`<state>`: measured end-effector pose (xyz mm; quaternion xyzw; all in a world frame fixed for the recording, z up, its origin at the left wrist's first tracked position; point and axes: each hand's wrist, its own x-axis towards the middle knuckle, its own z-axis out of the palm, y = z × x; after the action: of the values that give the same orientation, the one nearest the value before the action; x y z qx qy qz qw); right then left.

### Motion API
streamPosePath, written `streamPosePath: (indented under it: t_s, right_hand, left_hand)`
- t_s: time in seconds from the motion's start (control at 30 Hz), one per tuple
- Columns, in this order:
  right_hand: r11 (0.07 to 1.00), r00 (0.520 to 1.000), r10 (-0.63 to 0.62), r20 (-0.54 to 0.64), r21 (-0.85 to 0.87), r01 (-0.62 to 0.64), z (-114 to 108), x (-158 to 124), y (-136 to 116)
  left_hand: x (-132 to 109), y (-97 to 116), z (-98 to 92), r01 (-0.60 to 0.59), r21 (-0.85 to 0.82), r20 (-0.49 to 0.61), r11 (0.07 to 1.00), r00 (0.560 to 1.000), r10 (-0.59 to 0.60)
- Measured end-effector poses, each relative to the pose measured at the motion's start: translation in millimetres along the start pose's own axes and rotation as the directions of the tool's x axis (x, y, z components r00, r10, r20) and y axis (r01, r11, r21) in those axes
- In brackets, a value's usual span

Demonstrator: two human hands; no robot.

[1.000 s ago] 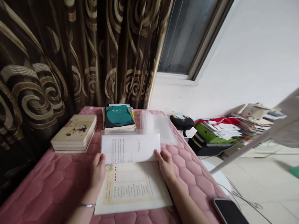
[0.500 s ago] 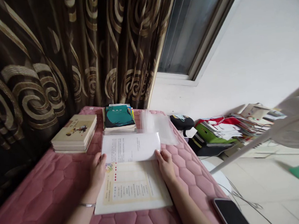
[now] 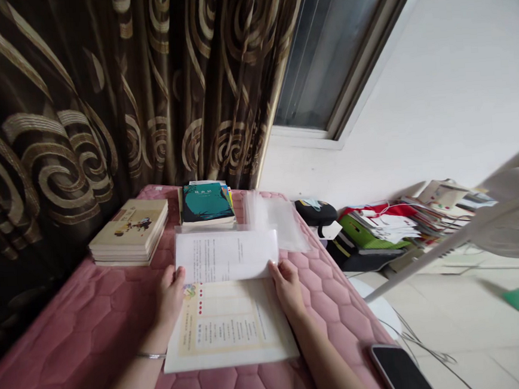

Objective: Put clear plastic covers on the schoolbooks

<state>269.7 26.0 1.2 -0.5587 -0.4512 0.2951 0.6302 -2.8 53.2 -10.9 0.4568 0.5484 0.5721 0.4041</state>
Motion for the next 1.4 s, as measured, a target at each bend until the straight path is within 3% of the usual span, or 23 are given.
streamPosePath:
  t_s: [0.3, 0.5, 0.73, 1.03, 1.4]
  right_hand:
    - [0.997, 0.999, 0.031, 0.020, 0.068, -0.033, -1.0, -1.8, -8.3]
    - [0.999, 0.999, 0.039, 0.008, 0.008, -0.039, -1.2, -3.6, -10.5]
    - [0.998, 0.998, -0.003, -0.057, -0.070, -0.001, 1.5, -1.3, -6.4]
    - [0.999, 1.000, -0.004, 0.001, 0.040, 0.004, 0.7, -1.3, -9.2]
    - [0.996, 0.998, -0.044, -0.046, -0.082, 0.040, 0.4, 1.2, 2.9]
  left_hand:
    - [-0.1, 0.7, -0.5, -0.018, 0.004, 0.015, 1.000, 1.000, 0.018]
    - [-2.4, 6.1, -0.1, -0.013, 0.022, 0.009, 1.000, 1.000, 0.013]
    - [-3.7, 9.7, 1.3, 0.022, -0.117, 0.063, 0.993, 0.998, -0.015]
    - [-1.5, 2.7, 0.7, 0.002, -0.004, 0.007, 1.000, 1.000, -0.002]
    - [0.0, -1.1, 0.8, 0.005, -0.068, 0.046, 0.998, 0.999, -0.002]
